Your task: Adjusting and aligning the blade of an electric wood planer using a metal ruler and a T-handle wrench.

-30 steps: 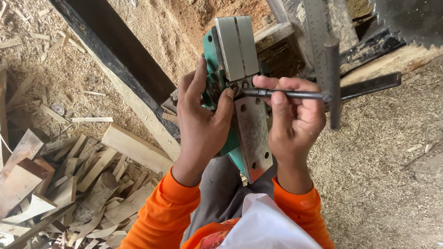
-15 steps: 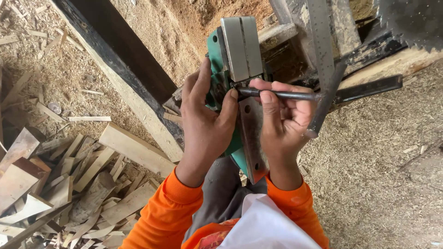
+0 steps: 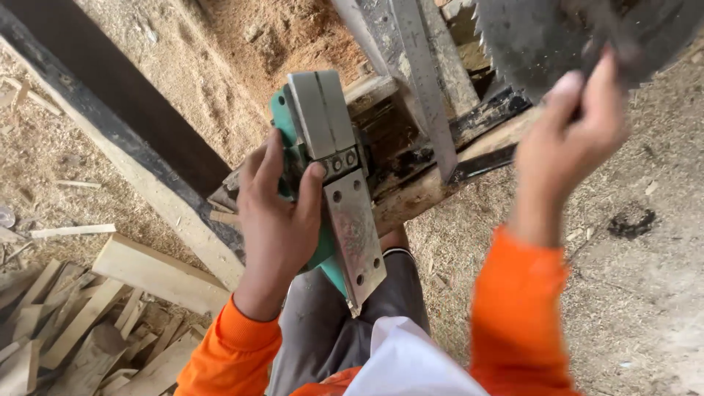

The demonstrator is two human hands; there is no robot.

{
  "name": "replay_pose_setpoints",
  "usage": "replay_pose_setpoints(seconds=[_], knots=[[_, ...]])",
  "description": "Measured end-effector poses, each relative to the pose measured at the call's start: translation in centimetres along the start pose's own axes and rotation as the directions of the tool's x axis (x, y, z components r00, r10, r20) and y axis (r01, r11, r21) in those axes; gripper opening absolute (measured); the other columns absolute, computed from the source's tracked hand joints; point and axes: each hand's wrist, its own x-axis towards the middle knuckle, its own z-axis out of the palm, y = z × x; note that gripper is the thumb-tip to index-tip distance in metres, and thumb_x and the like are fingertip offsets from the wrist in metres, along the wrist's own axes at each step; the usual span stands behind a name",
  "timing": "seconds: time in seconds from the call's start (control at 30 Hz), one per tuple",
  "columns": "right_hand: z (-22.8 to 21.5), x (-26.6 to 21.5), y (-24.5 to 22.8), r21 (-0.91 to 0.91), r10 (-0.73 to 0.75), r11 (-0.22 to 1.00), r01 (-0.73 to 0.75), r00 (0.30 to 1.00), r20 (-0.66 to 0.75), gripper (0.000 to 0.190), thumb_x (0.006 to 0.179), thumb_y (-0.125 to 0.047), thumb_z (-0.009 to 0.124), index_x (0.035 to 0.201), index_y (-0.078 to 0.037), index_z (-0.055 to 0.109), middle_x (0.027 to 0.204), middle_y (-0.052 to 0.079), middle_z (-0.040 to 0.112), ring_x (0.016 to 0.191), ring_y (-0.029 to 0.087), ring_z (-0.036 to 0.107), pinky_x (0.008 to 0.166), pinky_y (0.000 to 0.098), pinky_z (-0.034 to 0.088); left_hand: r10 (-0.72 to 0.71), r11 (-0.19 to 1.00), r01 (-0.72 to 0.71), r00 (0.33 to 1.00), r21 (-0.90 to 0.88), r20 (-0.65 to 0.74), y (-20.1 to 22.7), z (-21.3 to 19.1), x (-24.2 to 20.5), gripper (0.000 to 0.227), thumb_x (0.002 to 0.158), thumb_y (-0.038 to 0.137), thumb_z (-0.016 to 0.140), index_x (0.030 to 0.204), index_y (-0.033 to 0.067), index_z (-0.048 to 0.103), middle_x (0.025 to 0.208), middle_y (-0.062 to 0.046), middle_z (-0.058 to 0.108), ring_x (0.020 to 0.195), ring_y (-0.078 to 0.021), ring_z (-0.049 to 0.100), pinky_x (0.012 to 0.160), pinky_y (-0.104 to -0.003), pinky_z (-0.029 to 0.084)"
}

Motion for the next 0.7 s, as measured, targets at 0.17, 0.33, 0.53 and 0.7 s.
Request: replay_pose_setpoints(seconds=[0.17,0.33,0.53,0.7], knots=[[-0.5,7.9,11.9,-0.332,-0.378,0.835,0.439,0.896,0.234,0.044,0.097,0.016,0.055,0.138,0.005,0.067,0.111,0.017,0.060,0.104,0.029,0.062,0.089,0.0417,0.052,0.124,0.986,-0.121,0.992,0.111,-0.026,-0.3,0.1,0.0,0.065,0.094,0.020,0.075,0.145,-0.0111,0.054,0.133,-0.024,0.061,0.122,-0.0364,0.063,0.102,-0.042,0.052],[-0.8,5.6,4.3,-0.234,-0.358,0.878,0.417,0.897,0.258,0.039,0.096,0.011,0.058,0.134,0.006,0.063,0.121,0.015,0.060,0.106,0.025,0.065,0.087,0.0327,0.054,0.040,0.996,-0.039,0.999,0.078,-0.003,0.5,0.0,0.4,0.065,0.092,0.022,0.076,0.143,-0.0112,0.054,0.129,-0.023,0.063,0.117,-0.0346,0.065,0.100,-0.041,0.052],[1.7,-5.2,-3.3,-0.389,-0.110,0.839,0.381,0.818,0.565,0.045,0.090,-0.042,0.088,0.106,-0.003,0.071,0.087,0.009,0.066,0.082,0.024,0.060,0.074,0.0390,0.049,0.046,0.996,-0.044,0.999,0.083,-0.026,0.5,0.2,0.4,0.059,0.094,0.021,0.076,0.141,-0.0100,0.058,0.128,-0.022,0.065,0.118,-0.0329,0.067,0.101,-0.040,0.053],[1.9,-6.2,-4.0,-0.398,-0.102,0.851,0.341,0.853,0.512,0.029,0.096,-0.034,0.086,0.093,-0.010,0.069,0.088,-0.002,0.068,0.083,0.020,0.060,0.085,0.0418,0.048,0.025,0.998,-0.026,0.999,0.063,0.020,0.7,0.2,0.5,0.065,0.088,0.019,0.075,0.142,-0.0111,0.055,0.126,-0.021,0.064,0.112,-0.0291,0.068,0.095,-0.038,0.055]])
